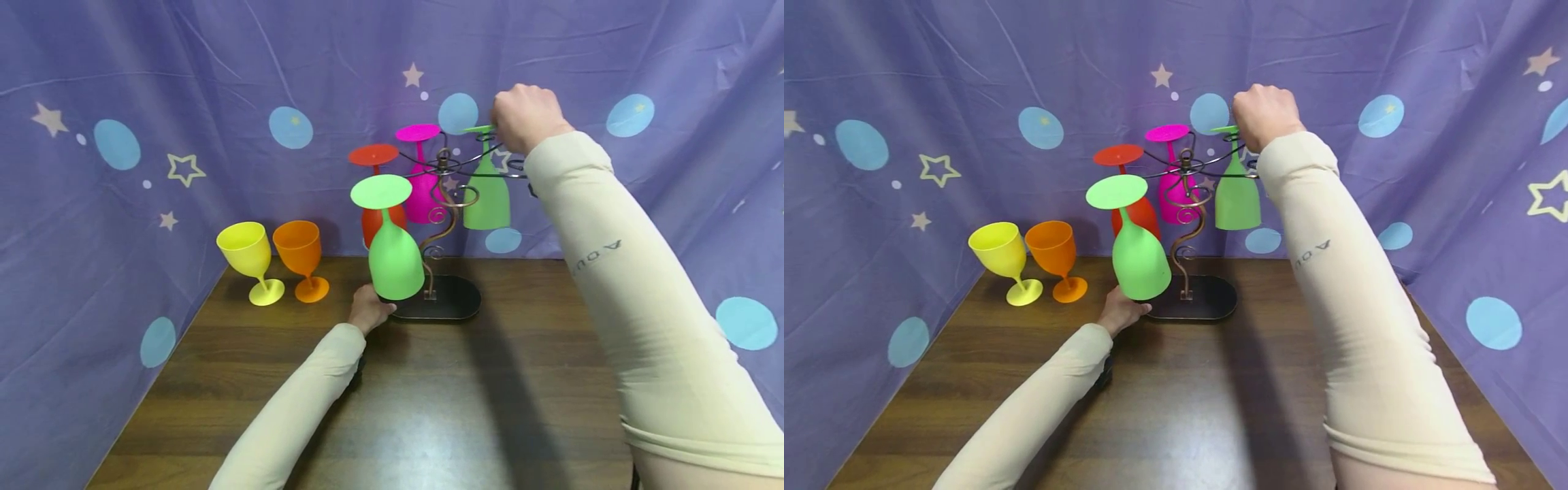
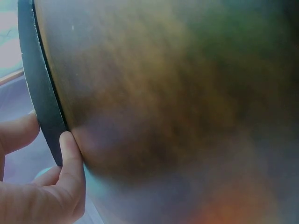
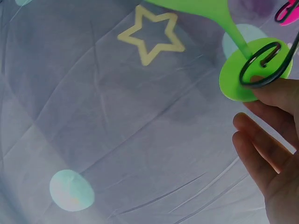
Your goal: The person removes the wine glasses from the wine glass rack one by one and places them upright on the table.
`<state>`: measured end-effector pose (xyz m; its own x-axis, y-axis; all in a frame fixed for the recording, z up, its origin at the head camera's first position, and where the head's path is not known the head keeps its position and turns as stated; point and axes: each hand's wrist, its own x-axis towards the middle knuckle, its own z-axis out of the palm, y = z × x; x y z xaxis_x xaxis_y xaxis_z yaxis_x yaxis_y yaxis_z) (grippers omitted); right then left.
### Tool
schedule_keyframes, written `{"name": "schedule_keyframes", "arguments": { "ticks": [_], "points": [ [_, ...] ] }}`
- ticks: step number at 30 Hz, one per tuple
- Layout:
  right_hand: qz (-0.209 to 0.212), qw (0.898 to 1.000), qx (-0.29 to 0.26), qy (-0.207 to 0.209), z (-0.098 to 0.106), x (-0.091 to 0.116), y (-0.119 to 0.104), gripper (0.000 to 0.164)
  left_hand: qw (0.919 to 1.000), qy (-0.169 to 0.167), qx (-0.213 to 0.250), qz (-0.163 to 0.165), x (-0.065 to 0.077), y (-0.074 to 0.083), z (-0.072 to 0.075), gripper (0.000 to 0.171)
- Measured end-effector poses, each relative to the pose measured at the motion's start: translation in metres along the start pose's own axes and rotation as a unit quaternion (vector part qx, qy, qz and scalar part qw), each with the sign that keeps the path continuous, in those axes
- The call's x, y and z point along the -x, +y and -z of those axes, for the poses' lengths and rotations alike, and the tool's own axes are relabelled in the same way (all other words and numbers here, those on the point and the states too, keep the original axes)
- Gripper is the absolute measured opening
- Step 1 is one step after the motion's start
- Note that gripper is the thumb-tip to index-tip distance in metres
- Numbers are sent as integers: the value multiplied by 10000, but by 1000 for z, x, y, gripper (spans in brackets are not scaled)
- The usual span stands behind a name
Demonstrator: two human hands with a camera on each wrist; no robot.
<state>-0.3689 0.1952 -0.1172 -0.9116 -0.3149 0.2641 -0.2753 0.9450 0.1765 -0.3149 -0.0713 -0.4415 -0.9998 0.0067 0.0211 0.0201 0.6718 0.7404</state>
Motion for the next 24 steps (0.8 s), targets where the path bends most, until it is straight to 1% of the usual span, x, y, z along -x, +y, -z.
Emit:
{"name": "schedule_keyframes", "arguments": {
  "ticks": [5,10,12,17,21,24],
  "points": [
    [-51,9999,-52,76,-2,9,13,26,9999,5,-118,-49,0,-1,0,27],
    [-4,9987,-160,492,0,25,23,19,9999,20,-149,-57,-1,-1,-1,29],
    [-8,9977,-205,643,1,34,27,20,9997,67,-194,-147,-2,-1,-1,28],
    [19,9945,-345,987,-3,57,35,27,9995,95,-198,-220,-3,-2,-2,28],
    [251,9874,-420,1502,-15,76,40,25,9995,123,-192,-240,-5,-3,-2,29],
    [370,9789,-499,1945,-26,91,44,20,9991,179,-273,-283,-5,-4,-2,29]
  ]
}}
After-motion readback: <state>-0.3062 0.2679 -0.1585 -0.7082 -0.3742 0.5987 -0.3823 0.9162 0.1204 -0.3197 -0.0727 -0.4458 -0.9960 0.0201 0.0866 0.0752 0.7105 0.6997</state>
